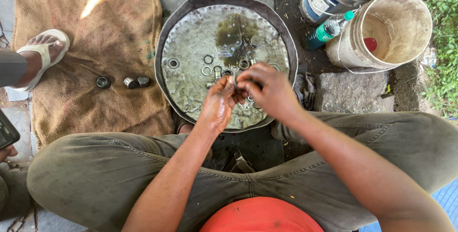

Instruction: The person sits cross-legged and cleans small metal parts, including nuts and bolts, using a dark abrasive stick. They hold each part in one hand and rub it with the stick over a metal basin containing water and other parts.

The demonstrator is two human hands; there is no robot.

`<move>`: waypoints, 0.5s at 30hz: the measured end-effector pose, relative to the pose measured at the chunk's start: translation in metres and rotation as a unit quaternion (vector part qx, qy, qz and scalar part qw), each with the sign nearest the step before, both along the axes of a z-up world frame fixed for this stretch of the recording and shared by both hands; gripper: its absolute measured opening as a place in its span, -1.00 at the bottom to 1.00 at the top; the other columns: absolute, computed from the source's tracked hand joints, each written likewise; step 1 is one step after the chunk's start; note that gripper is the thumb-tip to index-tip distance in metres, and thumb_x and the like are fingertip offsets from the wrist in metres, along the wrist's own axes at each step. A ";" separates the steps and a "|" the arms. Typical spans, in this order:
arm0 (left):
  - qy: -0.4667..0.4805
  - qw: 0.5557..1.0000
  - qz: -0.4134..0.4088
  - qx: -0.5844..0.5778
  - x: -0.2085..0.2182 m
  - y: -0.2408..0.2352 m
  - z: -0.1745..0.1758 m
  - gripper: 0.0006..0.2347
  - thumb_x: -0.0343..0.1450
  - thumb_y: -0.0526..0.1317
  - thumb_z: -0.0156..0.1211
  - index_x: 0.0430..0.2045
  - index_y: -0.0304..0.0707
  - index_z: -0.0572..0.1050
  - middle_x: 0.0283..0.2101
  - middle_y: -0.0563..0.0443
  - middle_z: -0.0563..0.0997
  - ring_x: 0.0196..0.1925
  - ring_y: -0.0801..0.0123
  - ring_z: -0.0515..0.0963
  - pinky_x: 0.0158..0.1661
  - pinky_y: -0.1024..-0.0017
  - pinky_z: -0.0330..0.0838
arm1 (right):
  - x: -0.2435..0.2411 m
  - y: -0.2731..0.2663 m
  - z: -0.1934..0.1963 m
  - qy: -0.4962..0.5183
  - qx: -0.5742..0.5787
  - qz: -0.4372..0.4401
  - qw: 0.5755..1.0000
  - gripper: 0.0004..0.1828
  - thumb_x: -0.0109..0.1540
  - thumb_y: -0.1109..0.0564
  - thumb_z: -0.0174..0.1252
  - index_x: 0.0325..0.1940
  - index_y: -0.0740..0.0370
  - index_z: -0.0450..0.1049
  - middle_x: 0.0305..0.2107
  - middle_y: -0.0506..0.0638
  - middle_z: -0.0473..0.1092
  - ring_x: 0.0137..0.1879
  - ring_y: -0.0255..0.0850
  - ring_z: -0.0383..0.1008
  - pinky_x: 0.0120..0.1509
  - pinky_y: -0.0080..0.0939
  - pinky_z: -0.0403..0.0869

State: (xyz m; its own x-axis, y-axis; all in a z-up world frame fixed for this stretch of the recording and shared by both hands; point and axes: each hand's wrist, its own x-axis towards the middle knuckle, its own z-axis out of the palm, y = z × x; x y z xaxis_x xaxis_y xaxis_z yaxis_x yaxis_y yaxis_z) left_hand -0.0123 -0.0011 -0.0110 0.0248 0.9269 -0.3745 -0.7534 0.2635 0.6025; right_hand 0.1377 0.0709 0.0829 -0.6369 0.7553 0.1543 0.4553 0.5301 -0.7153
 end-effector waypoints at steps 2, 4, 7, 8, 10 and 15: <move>0.056 0.998 0.004 0.025 -0.001 0.002 -0.001 -0.84 0.61 -0.20 0.00 -0.19 -0.35 0.44 -0.22 -0.08 0.56 -0.19 0.33 0.55 -0.13 0.30 0.46 | 0.005 0.013 0.000 -0.015 -0.090 -0.059 0.994 -0.89 0.26 0.17 0.31 -0.14 0.18 0.61 -0.20 -0.01 0.56 -0.20 -0.24 0.58 -0.10 -0.25 0.56; 0.119 0.993 0.009 0.010 -0.002 0.003 -0.008 -0.84 0.61 -0.21 0.01 -0.16 -0.35 0.45 -0.22 -0.07 0.56 -0.21 0.29 0.58 -0.07 0.33 0.44 | 0.012 0.021 0.005 0.032 -0.170 -0.075 0.982 -0.87 0.27 0.21 0.28 -0.10 0.23 0.60 -0.18 0.00 0.56 -0.17 -0.27 0.57 -0.07 -0.27 0.56; 0.200 0.978 0.009 -0.062 -0.004 0.006 -0.036 -0.82 0.59 -0.18 -0.01 -0.13 -0.35 0.45 -0.23 -0.10 0.59 -0.21 0.20 0.67 0.02 0.41 0.39 | 0.015 0.026 0.023 0.146 -0.263 -0.064 0.952 -0.84 0.29 0.29 0.22 -0.04 0.33 0.55 -0.16 0.06 0.55 -0.08 -0.28 0.58 0.05 -0.24 0.59; 0.213 0.974 0.002 -0.075 -0.005 0.009 -0.049 -0.79 0.61 -0.18 -0.03 -0.13 -0.40 0.45 -0.24 -0.18 0.63 -0.19 0.21 0.68 0.02 0.40 0.37 | 0.018 0.024 0.035 0.150 -0.288 -0.079 0.942 -0.84 0.28 0.31 0.20 -0.05 0.34 0.54 -0.17 0.06 0.54 -0.10 -0.26 0.60 0.04 -0.21 0.62; 0.204 0.970 -0.016 -0.131 -0.005 0.009 -0.075 -0.78 0.61 -0.17 -0.05 -0.10 -0.40 0.44 -0.22 -0.21 0.65 -0.16 0.25 0.67 -0.04 0.35 0.41 | 0.021 0.020 0.060 0.176 -0.334 -0.119 0.918 -0.83 0.28 0.34 0.16 -0.04 0.32 0.51 -0.20 0.07 0.53 -0.12 -0.21 0.61 0.03 -0.13 0.66; 0.084 0.963 -0.051 -0.250 0.004 0.008 -0.097 -0.80 0.54 -0.22 -0.07 -0.04 -0.26 0.44 -0.16 -0.13 0.62 -0.18 0.24 0.67 -0.16 0.27 0.59 | 0.021 0.009 0.082 0.369 -0.405 -0.123 0.827 -0.78 0.32 0.40 0.07 0.04 0.27 0.40 -0.21 0.03 0.43 -0.08 -0.14 0.62 0.04 0.05 0.69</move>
State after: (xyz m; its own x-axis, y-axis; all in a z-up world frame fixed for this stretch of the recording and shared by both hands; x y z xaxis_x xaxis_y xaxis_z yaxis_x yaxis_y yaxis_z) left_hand -0.0084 0.0065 -0.1075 0.0053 0.6262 -0.7797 -0.6113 0.6190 0.4930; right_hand 0.1585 0.0801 0.1652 -0.4074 0.8938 -0.1877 -0.2419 -0.3038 -0.9215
